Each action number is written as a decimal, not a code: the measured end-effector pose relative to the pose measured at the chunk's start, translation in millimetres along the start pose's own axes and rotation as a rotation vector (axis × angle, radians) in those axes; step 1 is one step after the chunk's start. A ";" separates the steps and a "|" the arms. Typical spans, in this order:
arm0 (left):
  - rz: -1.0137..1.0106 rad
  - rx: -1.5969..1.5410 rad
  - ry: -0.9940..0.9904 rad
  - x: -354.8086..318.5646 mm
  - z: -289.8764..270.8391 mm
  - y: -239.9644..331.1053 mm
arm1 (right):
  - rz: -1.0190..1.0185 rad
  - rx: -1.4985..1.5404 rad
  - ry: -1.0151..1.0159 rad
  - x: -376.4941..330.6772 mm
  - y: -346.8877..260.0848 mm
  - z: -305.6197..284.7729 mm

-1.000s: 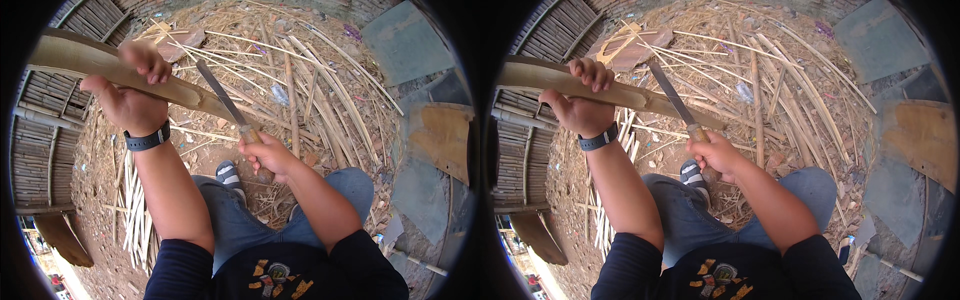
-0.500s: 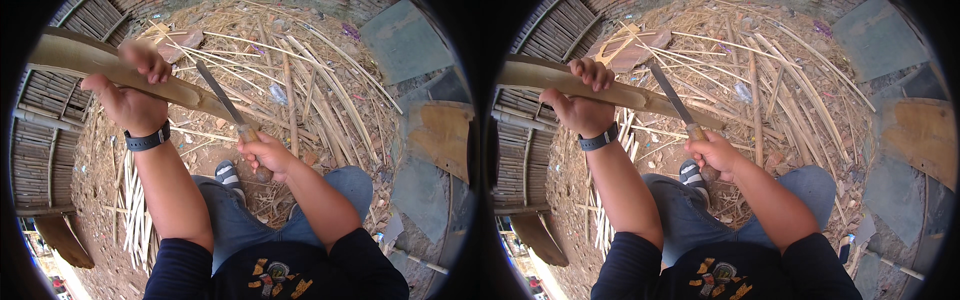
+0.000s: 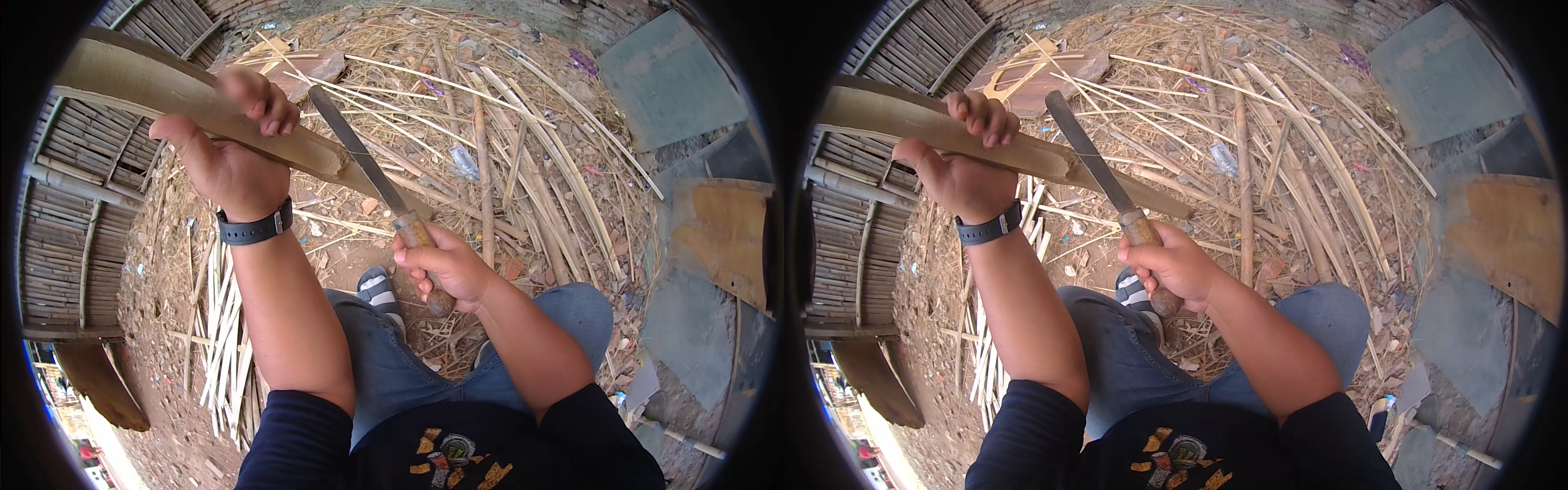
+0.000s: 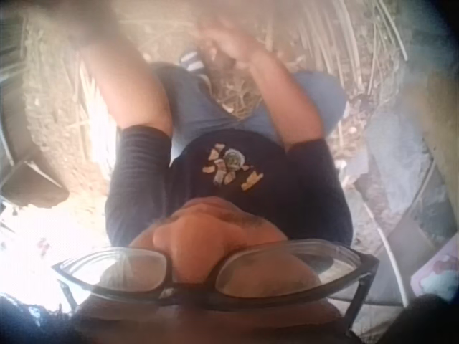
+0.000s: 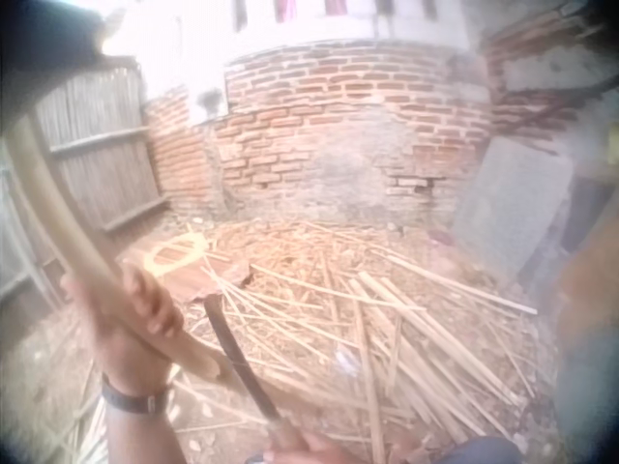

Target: The person sits on the ground and uses a knife to split a long bamboo pole into thin strips. They hold the bamboo with one hand and use the knife to carefully separate the fibers, occasionally adjusting the grip and the position of the bamboo.

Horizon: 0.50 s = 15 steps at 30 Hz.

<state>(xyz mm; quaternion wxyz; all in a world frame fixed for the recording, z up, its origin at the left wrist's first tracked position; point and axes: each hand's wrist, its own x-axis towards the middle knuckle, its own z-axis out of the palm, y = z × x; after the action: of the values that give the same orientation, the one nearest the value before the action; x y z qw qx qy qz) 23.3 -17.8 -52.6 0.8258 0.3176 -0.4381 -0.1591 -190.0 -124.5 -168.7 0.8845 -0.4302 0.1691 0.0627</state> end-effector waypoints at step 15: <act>0.013 0.014 0.048 -1.4 7.6 -1.6 | -0.005 -0.023 0.021 -1.6 -0.7 3.6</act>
<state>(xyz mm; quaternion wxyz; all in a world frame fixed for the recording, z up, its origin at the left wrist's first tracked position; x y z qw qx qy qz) 16.2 -21.1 -51.4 0.8348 0.3242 -0.4215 -0.1429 -190.4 -122.1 -165.6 0.8779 -0.4414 0.1766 0.0579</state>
